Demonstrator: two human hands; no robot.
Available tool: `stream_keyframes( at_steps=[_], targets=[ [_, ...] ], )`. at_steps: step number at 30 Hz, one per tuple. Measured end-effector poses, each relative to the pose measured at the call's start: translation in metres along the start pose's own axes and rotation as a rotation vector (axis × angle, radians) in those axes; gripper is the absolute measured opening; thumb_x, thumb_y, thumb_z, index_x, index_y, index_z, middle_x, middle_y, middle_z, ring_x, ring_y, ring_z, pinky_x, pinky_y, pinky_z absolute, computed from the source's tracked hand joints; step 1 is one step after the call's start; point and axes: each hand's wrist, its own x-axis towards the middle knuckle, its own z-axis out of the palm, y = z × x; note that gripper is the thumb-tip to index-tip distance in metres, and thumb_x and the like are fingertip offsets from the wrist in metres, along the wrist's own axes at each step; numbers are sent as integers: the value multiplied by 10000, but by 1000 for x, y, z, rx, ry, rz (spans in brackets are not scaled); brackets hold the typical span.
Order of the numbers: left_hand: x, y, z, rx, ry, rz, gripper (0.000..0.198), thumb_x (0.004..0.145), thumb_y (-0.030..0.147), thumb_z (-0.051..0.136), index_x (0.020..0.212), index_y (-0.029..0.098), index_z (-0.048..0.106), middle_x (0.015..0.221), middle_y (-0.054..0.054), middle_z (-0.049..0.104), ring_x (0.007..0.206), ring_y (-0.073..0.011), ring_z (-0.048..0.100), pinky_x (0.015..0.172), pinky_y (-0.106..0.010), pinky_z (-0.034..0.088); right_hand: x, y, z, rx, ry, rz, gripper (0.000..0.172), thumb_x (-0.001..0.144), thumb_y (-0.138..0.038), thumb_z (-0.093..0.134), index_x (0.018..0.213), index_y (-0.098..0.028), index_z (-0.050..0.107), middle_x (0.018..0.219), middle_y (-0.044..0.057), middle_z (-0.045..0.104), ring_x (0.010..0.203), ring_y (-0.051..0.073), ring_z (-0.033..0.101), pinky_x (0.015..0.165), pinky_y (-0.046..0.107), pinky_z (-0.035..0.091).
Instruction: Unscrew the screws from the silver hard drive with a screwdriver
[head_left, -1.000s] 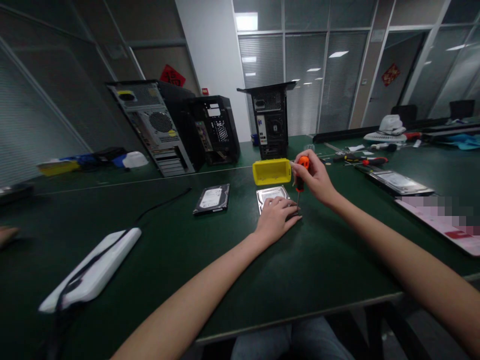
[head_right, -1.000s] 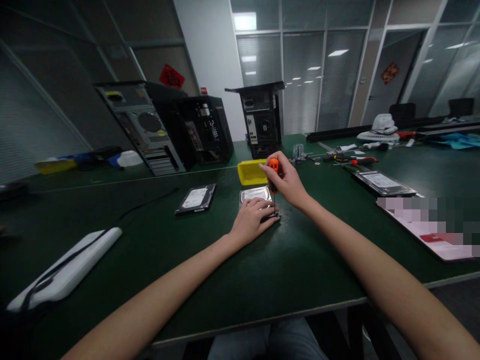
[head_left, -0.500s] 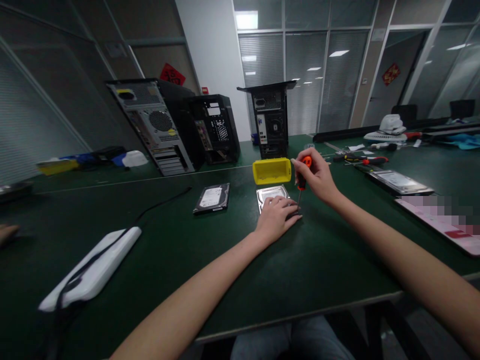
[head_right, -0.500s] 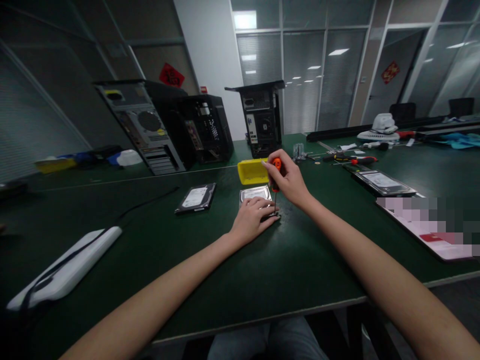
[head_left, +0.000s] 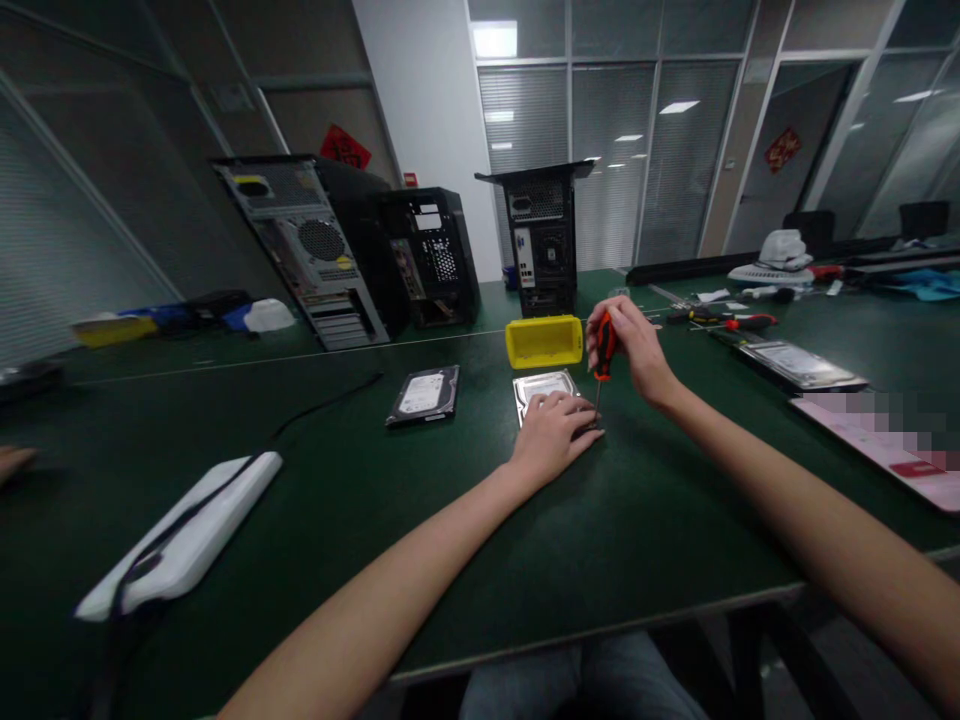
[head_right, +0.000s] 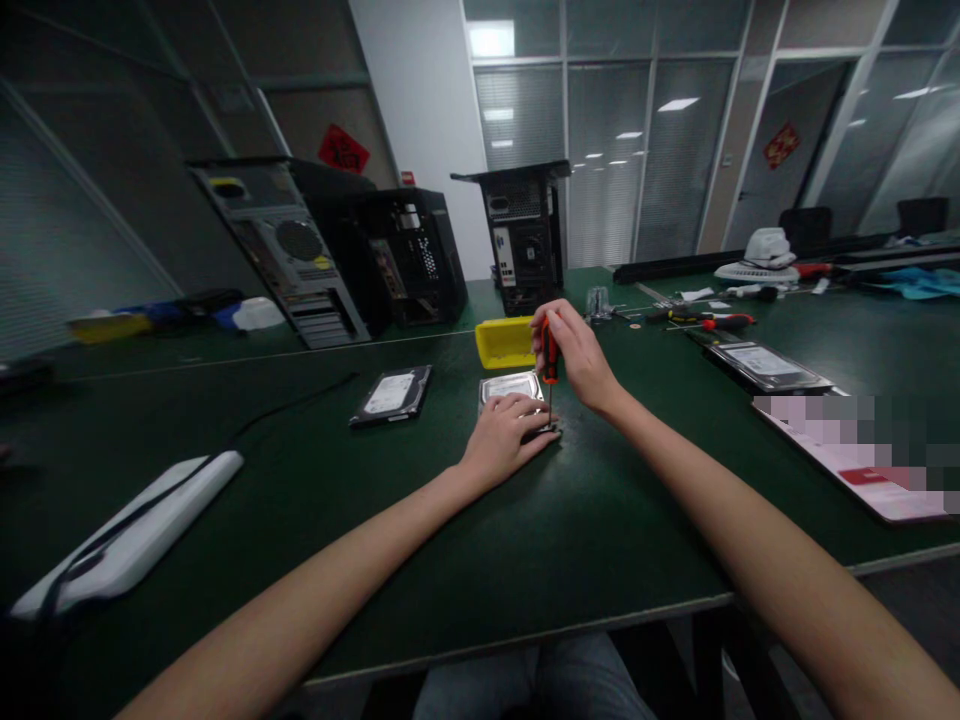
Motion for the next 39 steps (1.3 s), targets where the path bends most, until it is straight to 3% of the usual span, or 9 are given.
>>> stream_keyframes(
  at_steps=[5,13,18,21,26,39],
  targets=[
    [0,0,0,-2,-7,4,282,940,404,480,1081,250,668,1157,-26,645,1072,-217,518,874,-389,328,2,-1,1,-16,2,-39,221,911,-411,488,900,-191,511,754,-14,556,558,69,570,541,222,489],
    [0,0,1,-11,5,0,277,937,406,486,1085,257,666,1151,-14,646,1073,-216,514,880,-393,326,2,-4,6,40,-20,20,189,872,-359,561,924,-209,459,733,-26,619,531,77,605,521,217,494],
    [0,0,0,-9,3,-4,279,934,411,490,1082,255,668,1154,-13,646,1075,-219,513,883,-394,329,2,-2,4,-7,25,43,215,858,-353,584,1013,-226,506,647,-46,547,473,89,568,464,231,480],
    [0,0,0,-9,6,-4,277,934,411,493,1073,250,670,1150,-8,646,1073,-214,515,881,-391,333,2,0,4,35,9,43,206,876,-410,545,956,-228,491,602,-61,478,437,79,522,425,224,436],
    [0,1,-1,-5,-3,-4,281,934,412,491,1074,247,669,1144,-15,650,1063,-218,520,873,-395,332,0,1,3,145,-54,80,304,944,-479,357,987,-208,485,646,-36,492,505,92,545,494,249,466],
    [0,1,0,-9,-1,-6,278,938,408,485,1081,259,670,1152,-15,644,1071,-217,512,870,-391,335,2,-1,1,43,-60,21,241,916,-439,466,946,-202,501,728,-22,542,542,76,568,506,225,469]
  ],
)
